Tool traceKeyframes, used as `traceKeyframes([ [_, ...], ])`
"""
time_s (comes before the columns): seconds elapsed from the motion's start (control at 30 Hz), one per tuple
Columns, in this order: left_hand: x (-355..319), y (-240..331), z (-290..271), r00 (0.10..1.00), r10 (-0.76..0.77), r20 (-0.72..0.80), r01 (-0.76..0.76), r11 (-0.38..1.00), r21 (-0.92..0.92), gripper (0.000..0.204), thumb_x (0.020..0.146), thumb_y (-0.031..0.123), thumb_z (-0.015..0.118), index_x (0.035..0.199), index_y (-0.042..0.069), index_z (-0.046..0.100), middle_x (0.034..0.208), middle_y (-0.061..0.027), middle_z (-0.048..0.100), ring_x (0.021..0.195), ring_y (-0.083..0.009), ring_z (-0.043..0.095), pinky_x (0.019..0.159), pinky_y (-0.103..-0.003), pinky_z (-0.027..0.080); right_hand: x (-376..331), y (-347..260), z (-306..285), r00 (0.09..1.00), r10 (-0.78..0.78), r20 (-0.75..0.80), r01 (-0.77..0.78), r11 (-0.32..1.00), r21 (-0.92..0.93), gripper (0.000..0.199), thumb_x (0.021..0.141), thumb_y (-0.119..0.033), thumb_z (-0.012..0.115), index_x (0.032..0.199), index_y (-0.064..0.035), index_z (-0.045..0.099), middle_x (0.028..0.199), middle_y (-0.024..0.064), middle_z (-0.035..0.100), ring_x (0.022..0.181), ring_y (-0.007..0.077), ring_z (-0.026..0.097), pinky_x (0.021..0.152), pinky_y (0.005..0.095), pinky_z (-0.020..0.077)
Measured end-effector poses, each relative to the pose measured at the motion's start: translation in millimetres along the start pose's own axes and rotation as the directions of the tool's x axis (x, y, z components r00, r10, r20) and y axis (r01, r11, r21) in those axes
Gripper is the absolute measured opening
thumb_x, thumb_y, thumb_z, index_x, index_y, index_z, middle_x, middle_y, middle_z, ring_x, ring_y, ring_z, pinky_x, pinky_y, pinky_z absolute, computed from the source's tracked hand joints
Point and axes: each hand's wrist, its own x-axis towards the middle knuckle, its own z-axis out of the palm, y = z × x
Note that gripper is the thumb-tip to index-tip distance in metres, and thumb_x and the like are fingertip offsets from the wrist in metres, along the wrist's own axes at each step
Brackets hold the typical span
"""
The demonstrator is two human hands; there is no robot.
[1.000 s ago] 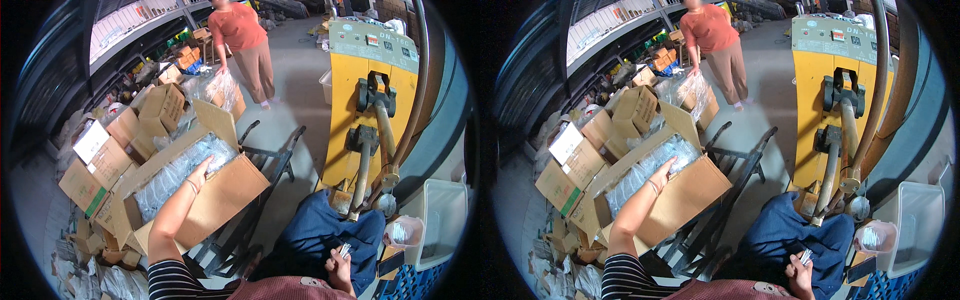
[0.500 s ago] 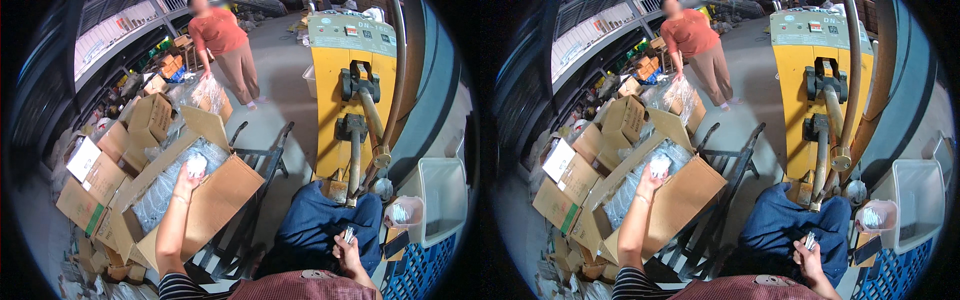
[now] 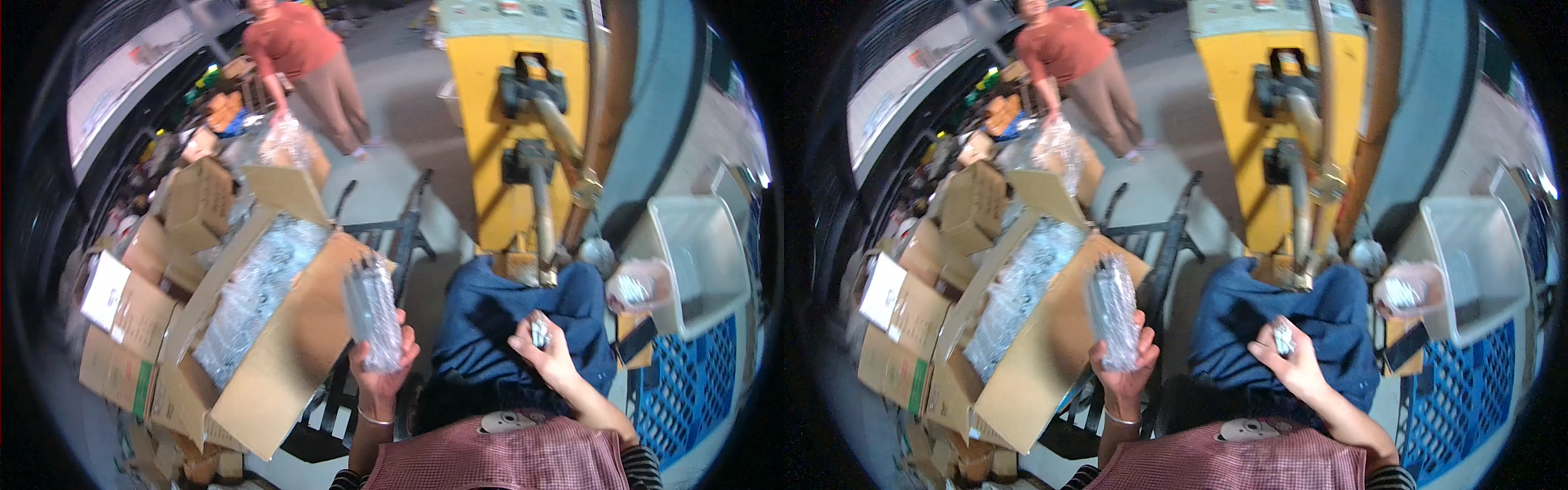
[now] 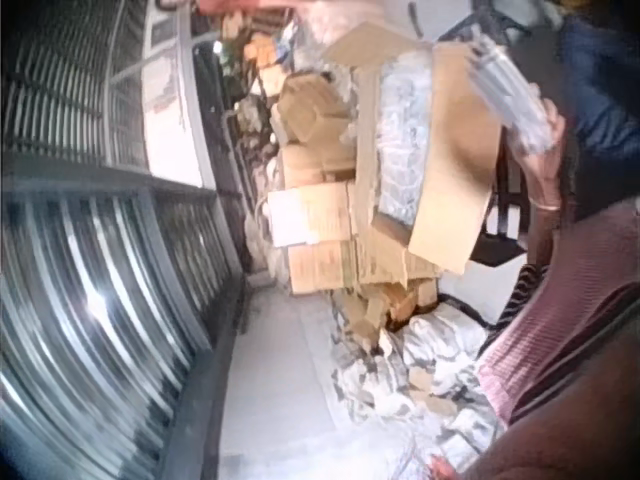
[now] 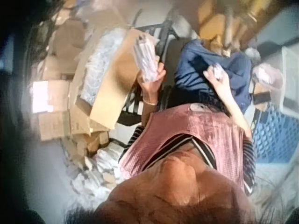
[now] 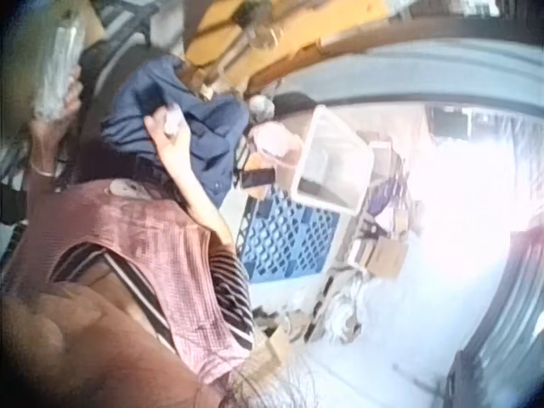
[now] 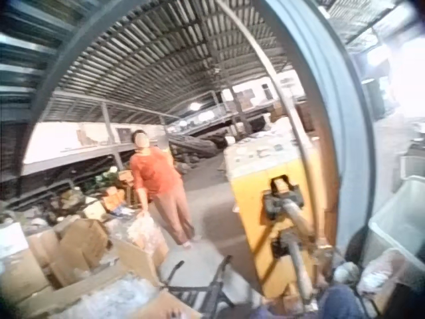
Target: The person retrieves metal element plates and wire leads, welds the wires onto the plates using a spot welding machine, and places the assembled parts into a plastic container.
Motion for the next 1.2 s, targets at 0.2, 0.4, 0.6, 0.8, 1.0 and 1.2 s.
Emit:
traceKeyframes([
  [0.2,-39,-55,-21,0.945,-0.296,-0.139,0.321,0.922,0.217,0.076,0.073,0.029,0.071,0.135,-0.002,0.04,0.106,-0.0142,0.057,0.083,-0.0249,0.058,0.066,-0.035,0.048,5,-57,16,0.978,-0.205,0.023,0.205,0.954,-0.22,0.037,0.087,-0.011,0.071,0.119,-0.0053,0.054,0.063,-0.0054,0.04,0.058,0.0031,0.038,0.055,0.0218,0.0341],
  [0.4,-56,-64,-29,0.865,-0.431,-0.255,0.495,0.815,0.301,0.073,0.075,0.023,0.068,0.138,-0.001,0.039,0.116,-0.0175,0.058,0.096,-0.028,0.061,0.073,-0.037,0.051,-6,-35,0,0.958,-0.288,0.005,0.271,0.894,-0.356,0.027,0.089,-0.014,0.069,0.11,-0.0052,0.054,0.073,0.0034,0.058,0.065,0.0123,0.058,0.063,0.0264,0.0465],
  [0.6,-43,-81,-29,0.86,-0.507,-0.059,0.51,0.858,0.063,0.068,0.078,0.036,0.065,0.134,0.002,0.045,0.115,-0.0139,0.058,0.093,-0.0259,0.061,0.076,-0.037,0.051,-17,-28,-7,0.798,-0.551,0.244,0.577,0.583,-0.572,0.029,0.071,-0.001,0.066,0.097,-0.006,0.055,0.084,0.0082,0.065,0.071,0.0271,0.069,0.059,0.0351,0.0549],
  [0.8,-14,-94,-27,0.854,-0.52,0.006,0.512,0.838,-0.192,0.066,0.08,0.043,0.06,0.133,0.005,0.047,0.118,-0.0156,0.057,0.101,-0.0268,0.059,0.077,-0.038,0.051,-34,-19,8,0.843,-0.406,0.353,0.538,0.627,-0.563,0.027,0.076,-0.003,0.065,0.101,-0.0014,0.054,0.078,0.0096,0.063,0.065,0.0269,0.066,0.057,0.034,0.0542],
  [1.0,-5,-72,-10,0.926,-0.326,-0.188,0.37,0.88,0.298,0.068,0.082,0.026,0.059,0.141,0.001,0.036,0.132,-0.0194,0.049,0.115,-0.0367,0.057,0.079,-0.049,0.06,-22,-30,-20,0.952,-0.205,-0.227,0.015,0.771,-0.636,0.035,0.082,-0.007,0.066,0.108,-0.0003,0.044,0.092,0.0205,0.053,0.076,0.0422,0.061,0.064,0.0472,0.0498],
  [1.2,37,-61,23,0.974,-0.076,-0.213,0.206,0.685,0.699,0.064,0.082,0.011,0.06,0.139,-0.006,0.035,0.125,-0.0229,0.053,0.099,-0.0352,0.065,0.075,-0.049,0.061,-1,-34,-49,0.816,-0.496,-0.297,0.149,0.677,-0.721,0.02,0.082,0.002,0.063,0.098,0.0022,0.051,0.09,0.0162,0.049,0.077,0.0332,0.054,0.069,0.036,0.0456],
])
